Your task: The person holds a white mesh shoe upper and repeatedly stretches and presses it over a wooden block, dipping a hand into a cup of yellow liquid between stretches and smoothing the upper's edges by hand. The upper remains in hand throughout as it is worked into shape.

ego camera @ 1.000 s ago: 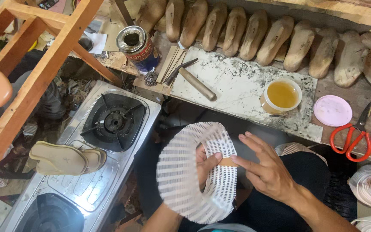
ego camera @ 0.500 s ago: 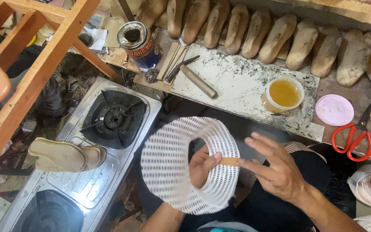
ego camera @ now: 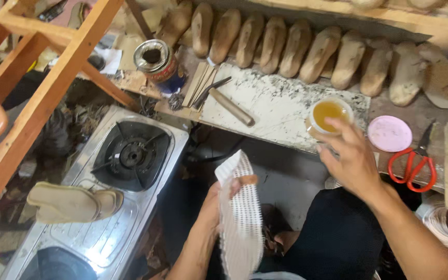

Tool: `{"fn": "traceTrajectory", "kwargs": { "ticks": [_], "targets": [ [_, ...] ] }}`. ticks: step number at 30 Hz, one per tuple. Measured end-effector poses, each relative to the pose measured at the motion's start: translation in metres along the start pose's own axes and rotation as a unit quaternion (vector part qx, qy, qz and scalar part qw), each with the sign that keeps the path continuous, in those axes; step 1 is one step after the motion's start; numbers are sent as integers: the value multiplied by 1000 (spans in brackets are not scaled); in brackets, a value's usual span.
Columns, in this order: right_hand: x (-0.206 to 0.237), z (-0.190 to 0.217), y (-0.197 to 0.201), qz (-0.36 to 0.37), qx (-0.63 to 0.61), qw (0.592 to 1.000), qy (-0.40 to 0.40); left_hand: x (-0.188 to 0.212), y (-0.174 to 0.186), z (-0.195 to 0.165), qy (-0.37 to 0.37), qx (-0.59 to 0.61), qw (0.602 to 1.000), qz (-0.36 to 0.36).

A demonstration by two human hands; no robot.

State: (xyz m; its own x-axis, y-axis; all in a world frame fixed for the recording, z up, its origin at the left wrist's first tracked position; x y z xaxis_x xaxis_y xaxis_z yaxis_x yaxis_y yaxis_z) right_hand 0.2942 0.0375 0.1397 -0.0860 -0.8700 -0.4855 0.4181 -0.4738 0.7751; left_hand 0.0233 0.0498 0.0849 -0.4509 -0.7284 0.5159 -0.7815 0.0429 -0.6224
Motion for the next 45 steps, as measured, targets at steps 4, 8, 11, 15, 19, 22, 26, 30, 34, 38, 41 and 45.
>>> {"fn": "traceTrajectory", "kwargs": {
  "ticks": [4,8,11,15,19,22,26,30,34,38,41,45],
  "targets": [
    [-32,-23,-3,-3,105,994,1,24,24,21,74,13,983,-165],
    [-31,-32,-5,14,122,992,-11,-12,26,25,43,-14,998,-42],
    [-23,-34,1,-36,87,996,0,-24,37,34,55,7,998,-34],
    [-6,-28,-5,2,19,998,-57,-2,35,39,82,22,996,-29],
    [30,35,-8,43,-182,982,23,15,23,43,119,24,991,-58],
    [49,75,-14,61,-199,973,95,-1,8,51,135,36,990,8],
    [54,88,-20,60,-190,974,106,-25,2,58,34,64,992,106],
    [54,85,-18,67,-188,973,116,-31,15,71,18,39,995,95],
    [54,88,-6,12,-145,976,160,-29,16,72,-4,36,995,91],
    [54,96,-3,6,-106,972,207,-29,13,72,-2,69,992,101],
    [53,99,1,-20,-92,970,222,-29,14,71,-8,51,994,95],
    [52,101,-6,33,-93,966,239,-27,14,61,-18,41,994,96]
  ]
}}
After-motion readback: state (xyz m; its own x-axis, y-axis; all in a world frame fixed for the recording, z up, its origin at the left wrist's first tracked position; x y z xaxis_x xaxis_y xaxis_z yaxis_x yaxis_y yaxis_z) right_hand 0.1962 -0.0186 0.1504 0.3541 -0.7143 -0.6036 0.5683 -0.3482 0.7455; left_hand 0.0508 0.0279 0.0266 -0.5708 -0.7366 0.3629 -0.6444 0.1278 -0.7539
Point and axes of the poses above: each hand's wrist, its own x-axis away from the middle knuckle, its own y-axis out of the back of the hand, z = x × y, the point moved 7 cm from there along -x, towards the middle knuckle, and after that the axes turned 6 degrees about -z, right-handed, at the moved point
